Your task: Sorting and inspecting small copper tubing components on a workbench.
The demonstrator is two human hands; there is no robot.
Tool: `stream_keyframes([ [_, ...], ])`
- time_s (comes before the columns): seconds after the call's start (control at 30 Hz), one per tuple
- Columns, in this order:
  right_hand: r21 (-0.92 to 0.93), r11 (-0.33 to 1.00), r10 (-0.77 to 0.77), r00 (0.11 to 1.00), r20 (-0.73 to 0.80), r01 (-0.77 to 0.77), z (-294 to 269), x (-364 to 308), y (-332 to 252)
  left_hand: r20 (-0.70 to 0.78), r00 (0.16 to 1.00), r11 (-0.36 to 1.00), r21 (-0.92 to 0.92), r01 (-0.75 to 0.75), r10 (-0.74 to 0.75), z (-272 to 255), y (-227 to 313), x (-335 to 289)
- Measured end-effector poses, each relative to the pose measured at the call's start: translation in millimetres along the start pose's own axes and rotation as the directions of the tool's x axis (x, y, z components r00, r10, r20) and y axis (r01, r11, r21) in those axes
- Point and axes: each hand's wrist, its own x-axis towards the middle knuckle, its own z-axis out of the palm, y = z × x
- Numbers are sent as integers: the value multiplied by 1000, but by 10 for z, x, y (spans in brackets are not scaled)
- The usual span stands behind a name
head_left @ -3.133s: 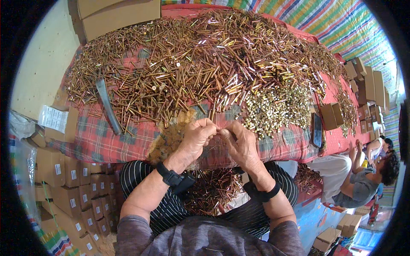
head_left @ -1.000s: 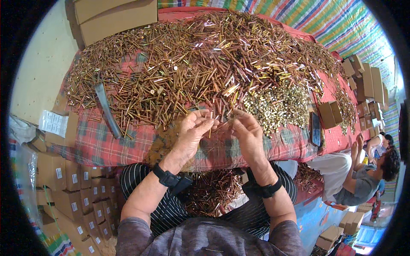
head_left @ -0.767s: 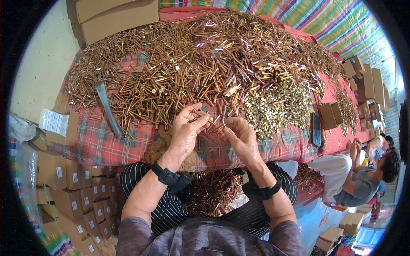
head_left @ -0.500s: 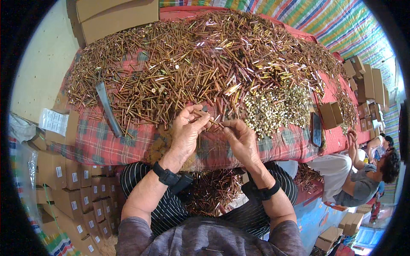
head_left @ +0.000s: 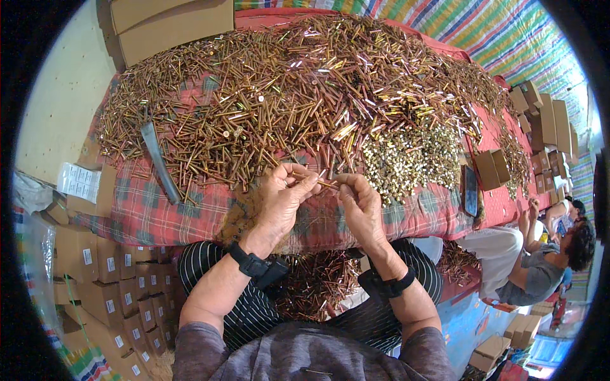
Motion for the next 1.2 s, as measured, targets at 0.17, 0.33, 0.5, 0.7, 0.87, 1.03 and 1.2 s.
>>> stream_keyframes([
  [0.17, -173, 976, -139, 990, -12, 135, 25, 0, -37, 16, 992, 988, -90, 128, -127, 2, -60, -32],
  [0.33, -15, 1000, -15, 1000, 16, 15, 63, -32, -14, 113, 984, 988, 91, 126, -136, 5, -142, -30],
  [0.5, -200, 952, -228, 973, 37, 231, 195, -83, 152, 216, 963, 971, 207, 118, -163, -53, -313, -95],
  [0.7, -53, 995, -81, 996, -40, 79, 120, -42, 91, 148, 945, 954, 110, 278, -292, -5, -274, -84],
  [0.87, -729, 670, -237, 971, -28, 143, -258, 151, 146, 137, 922, 929, -23, 370, -363, 1, -158, -70],
  [1.03, -886, 435, -220, 973, 67, 159, -262, 162, 283, 160, 937, 945, -52, 322, -310, -18, -147, -68],
  [1.2, -904, 404, -250, 967, 38, 140, -177, 223, 305, 130, 964, 971, 82, 225, -234, 10, -104, -74],
])
